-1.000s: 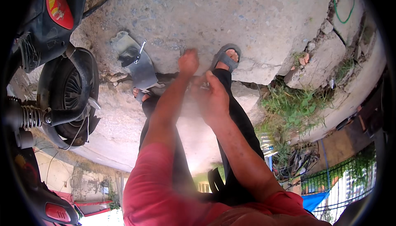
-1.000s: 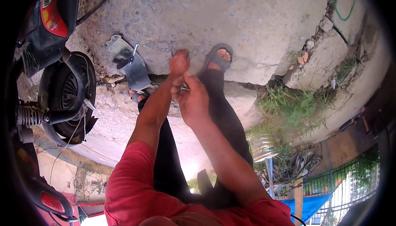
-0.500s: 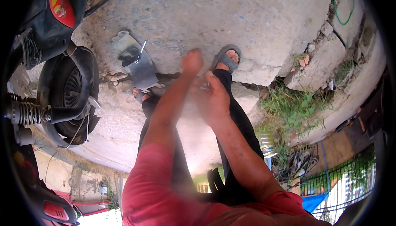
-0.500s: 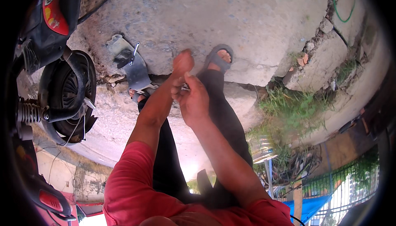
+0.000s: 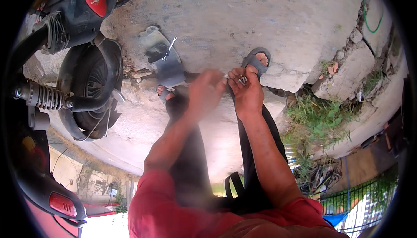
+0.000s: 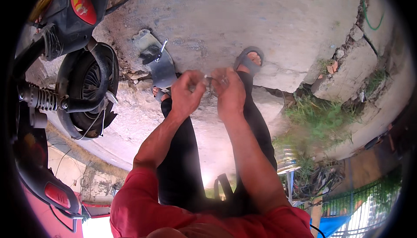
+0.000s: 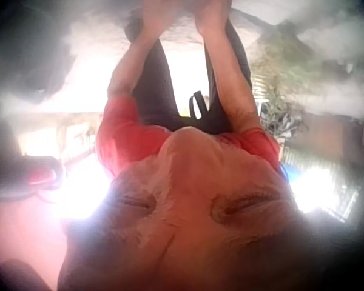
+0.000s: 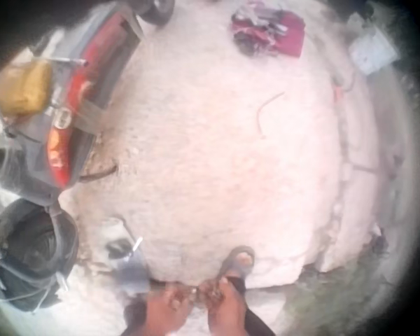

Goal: The person repairs an electric scooter by manipulating wires near the handlebars and accessing electrical components within the under-seat compartment.

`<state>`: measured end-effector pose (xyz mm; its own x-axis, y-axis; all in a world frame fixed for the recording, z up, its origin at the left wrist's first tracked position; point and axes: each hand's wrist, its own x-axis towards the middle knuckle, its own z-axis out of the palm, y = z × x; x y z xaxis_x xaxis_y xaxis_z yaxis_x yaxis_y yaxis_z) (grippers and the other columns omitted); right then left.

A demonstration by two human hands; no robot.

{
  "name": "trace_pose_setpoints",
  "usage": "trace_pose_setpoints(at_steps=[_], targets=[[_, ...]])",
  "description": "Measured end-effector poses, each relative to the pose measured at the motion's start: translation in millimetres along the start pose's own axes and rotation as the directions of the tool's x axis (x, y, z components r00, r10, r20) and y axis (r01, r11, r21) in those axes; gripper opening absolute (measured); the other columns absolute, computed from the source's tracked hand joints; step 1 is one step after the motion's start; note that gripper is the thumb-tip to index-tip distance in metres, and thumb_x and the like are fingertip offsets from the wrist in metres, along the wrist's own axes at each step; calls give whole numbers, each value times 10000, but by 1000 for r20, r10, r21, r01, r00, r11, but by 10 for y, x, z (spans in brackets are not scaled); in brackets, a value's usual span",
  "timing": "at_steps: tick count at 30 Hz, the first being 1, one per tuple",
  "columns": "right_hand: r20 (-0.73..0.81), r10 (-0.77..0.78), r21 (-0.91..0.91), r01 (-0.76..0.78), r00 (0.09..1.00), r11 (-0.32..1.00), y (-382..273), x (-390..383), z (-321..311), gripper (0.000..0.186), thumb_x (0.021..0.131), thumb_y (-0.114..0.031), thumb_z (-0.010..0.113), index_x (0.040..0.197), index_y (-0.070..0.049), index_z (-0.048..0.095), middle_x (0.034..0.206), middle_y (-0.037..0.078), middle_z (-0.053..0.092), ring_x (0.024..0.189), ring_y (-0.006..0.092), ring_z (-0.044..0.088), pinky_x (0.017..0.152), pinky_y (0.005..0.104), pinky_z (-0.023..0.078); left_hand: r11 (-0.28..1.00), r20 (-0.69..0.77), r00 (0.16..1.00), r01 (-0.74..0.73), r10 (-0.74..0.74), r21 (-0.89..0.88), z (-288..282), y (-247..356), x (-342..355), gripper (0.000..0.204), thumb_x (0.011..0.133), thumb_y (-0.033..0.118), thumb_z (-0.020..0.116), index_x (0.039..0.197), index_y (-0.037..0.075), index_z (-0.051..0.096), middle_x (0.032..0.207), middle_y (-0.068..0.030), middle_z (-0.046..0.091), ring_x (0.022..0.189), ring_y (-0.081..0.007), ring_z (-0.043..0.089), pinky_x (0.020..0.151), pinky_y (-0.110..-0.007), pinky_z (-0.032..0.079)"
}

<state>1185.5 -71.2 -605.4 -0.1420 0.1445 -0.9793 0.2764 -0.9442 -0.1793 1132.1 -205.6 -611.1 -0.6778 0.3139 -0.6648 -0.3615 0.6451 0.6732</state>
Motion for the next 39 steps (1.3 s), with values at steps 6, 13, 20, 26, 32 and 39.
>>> trace_pose_setpoints(at_steps=[6, 13, 20, 26, 32, 39], targets=[[170, 81, 90, -98, 982, 991, 71, -11, 57, 285, 1081, -307, 507, 1033, -47, 613, 993, 93, 654, 873, 226, 640, 772, 340, 505, 973, 11, 993, -113, 113, 203, -432, 255, -187, 269, 887, 114, 750, 1133, 19, 698, 942, -83, 689, 837, -163, 687, 751, -307, 540], [208, 121, 2, -124, 971, 992, 226, -40, 61, 260, 1072, -284, 533, 1013, -44, 614, 956, 89, 653, 799, 211, 637, 729, 338, 512, 791, -314, 911, -21, 268, 612, -942, -1609, 815, 202, 807, 157, 763, 1005, 118, 745, 1071, -118, 646, 1065, -336, 615, 919, -465, 482], [167, 121, -2, -122, 978, 992, 233, -81, 90, 257, 1065, -293, 554, 1006, -50, 614, 959, 86, 647, 808, 198, 630, 734, 341, 501, 526, -216, 963, 102, 160, 844, -924, -2164, 1185, 354, 782, 251, 807, 1124, 187, 741, 1356, -118, 534, 1298, -353, 496, 1093, -550, 355], [158, 130, -22, -128, 979, 991, 262, -120, 134, 258, 1061, -296, 563, 994, -52, 613, 961, 88, 641, 806, 197, 629, 734, 336, 499, 543, -274, 946, 139, 175, 828, -895, -2357, 1318, 275, 782, 227, 772, 1052, 175, 755, 1316, -121, 553, 1260, -360, 519, 1087, -534, 369], [178, 125, -49, -119, 976, 992, 273, -145, 189, 265, 1060, -301, 565, 985, -51, 612, 962, 91, 640, 807, 198, 628, 731, 334, 502, 564, -290, 936, 132, 201, 815, -920, -2452, 1345, 216, 783, 220, 749, 990, 165, 771, 1295, -125, 567, 1241, -366, 530, 1075, -520, 390], [171, 92, -89, -77, 981, 993, 270, -131, 200, 234, 1059, -275, 555, 1021, -50, 609, 976, 92, 654, 839, 203, 645, 740, 331, 516, 639, -315, 900, 55, 301, 767, -983, -2157, 1245, 228, 793, 215, 730, 1005, 131, 744, 1345, -168, 545, 1246, -381, 514, 1040, -510, 406]])
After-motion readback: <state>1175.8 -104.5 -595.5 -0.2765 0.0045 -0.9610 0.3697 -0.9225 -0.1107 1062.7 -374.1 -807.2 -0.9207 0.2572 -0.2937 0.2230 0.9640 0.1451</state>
